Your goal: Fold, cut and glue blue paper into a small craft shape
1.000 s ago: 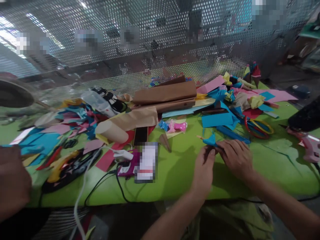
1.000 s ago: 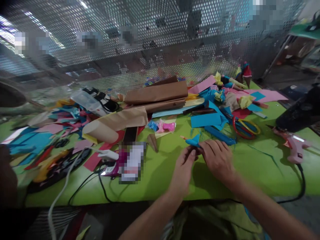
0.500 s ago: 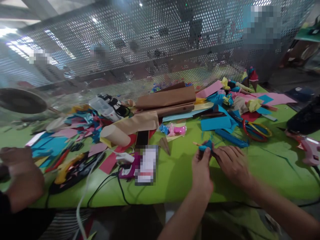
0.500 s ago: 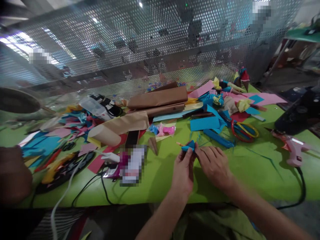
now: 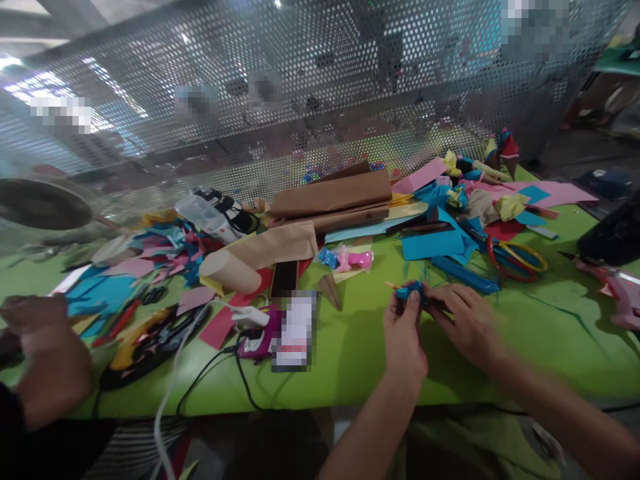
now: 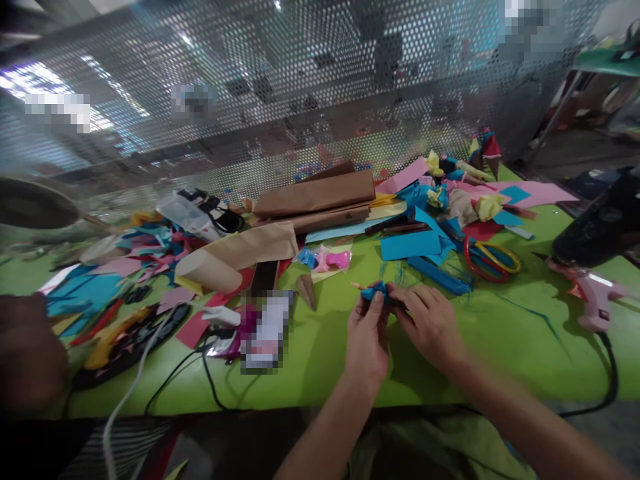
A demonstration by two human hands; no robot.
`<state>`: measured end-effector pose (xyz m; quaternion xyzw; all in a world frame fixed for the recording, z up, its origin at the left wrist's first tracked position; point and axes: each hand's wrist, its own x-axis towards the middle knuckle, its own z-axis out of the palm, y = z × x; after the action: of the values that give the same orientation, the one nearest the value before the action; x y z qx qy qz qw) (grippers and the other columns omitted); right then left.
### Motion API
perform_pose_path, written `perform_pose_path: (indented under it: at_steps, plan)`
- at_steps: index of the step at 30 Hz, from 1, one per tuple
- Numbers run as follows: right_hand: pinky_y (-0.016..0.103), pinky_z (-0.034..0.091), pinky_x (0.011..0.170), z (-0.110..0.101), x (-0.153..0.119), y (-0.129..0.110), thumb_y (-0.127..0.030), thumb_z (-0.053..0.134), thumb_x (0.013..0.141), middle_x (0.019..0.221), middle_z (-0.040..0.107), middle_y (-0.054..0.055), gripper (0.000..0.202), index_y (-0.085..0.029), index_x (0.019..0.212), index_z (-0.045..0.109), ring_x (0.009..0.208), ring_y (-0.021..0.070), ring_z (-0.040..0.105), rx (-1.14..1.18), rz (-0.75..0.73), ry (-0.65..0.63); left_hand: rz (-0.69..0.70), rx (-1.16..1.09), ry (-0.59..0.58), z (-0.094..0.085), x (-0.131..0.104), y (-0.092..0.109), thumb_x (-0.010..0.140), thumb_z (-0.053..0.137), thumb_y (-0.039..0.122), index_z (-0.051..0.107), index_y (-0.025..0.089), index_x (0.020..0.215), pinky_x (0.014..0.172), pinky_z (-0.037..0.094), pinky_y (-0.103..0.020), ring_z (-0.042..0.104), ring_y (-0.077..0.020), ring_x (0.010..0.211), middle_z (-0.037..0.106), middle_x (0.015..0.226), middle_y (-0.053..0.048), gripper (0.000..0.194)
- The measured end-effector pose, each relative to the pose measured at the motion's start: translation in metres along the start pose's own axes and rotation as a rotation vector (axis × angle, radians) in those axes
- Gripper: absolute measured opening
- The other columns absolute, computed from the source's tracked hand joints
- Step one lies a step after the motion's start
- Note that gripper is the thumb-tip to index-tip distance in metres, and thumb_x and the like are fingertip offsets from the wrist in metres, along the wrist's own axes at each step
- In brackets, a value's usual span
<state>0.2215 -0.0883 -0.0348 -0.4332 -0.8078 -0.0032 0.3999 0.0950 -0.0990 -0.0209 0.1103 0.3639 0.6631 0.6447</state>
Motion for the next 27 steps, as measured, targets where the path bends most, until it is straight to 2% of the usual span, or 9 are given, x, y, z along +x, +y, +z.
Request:
perform_pose_path:
  at_steps: [9,16,19,23,27]
  plan:
    - [0.038,0.053,0.075,0.000,0.000,0.001,-0.025,0.058,0.099,0.100,0.073,0.007,0.014,-0.024,0.111,0.064,0.088,0.0235,0.068,0.033,0.067,-0.022,0.000,0.016,-0.002,-0.003,0.001,-0.003,0.072,0.086,0.026,0.073,0.016,0.102,0.105,0.048,-0.033,0.071,-0.0185,0.106,0.076,0.110,-0.008,0.035]
    - [0.038,0.056,0.074,0.000,-0.001,0.003,-0.023,0.058,0.098,0.095,0.072,0.007,0.012,-0.024,0.108,0.065,0.087,0.0234,0.068,0.085,0.066,-0.006,0.006,0.077,-0.096,-0.006,0.001,-0.003,0.074,0.085,0.030,0.073,0.018,0.107,0.107,0.046,-0.032,0.069,-0.0193,0.111,0.076,0.112,-0.008,0.037]
    - [0.039,0.057,0.076,0.001,-0.001,0.005,-0.019,0.058,0.097,0.096,0.072,0.007,0.014,-0.025,0.108,0.066,0.090,0.0237,0.068,0.089,0.029,0.041,-0.024,0.095,-0.129,-0.007,0.002,0.002,0.074,0.085,0.031,0.071,0.021,0.116,0.101,0.050,-0.031,0.068,-0.0191,0.110,0.074,0.114,-0.007,0.046]
    - [0.039,0.056,0.078,0.001,-0.002,0.007,-0.016,0.060,0.096,0.094,0.073,0.006,0.018,-0.025,0.110,0.067,0.089,0.0236,0.068,0.033,-0.040,0.107,-0.053,0.093,-0.107,-0.011,0.002,0.013,0.076,0.084,0.037,0.067,0.026,0.125,0.083,0.055,-0.029,0.068,-0.0170,0.099,0.071,0.110,-0.003,0.053]
    - [0.040,0.055,0.080,-0.003,-0.002,0.009,-0.013,0.063,0.093,0.098,0.074,0.008,0.023,-0.026,0.110,0.069,0.090,0.0242,0.068,0.005,-0.077,0.119,-0.100,0.073,-0.141,-0.013,0.002,0.022,0.080,0.079,0.046,0.064,0.025,0.128,0.081,0.057,-0.032,0.068,-0.0181,0.095,0.072,0.105,-0.005,0.055]
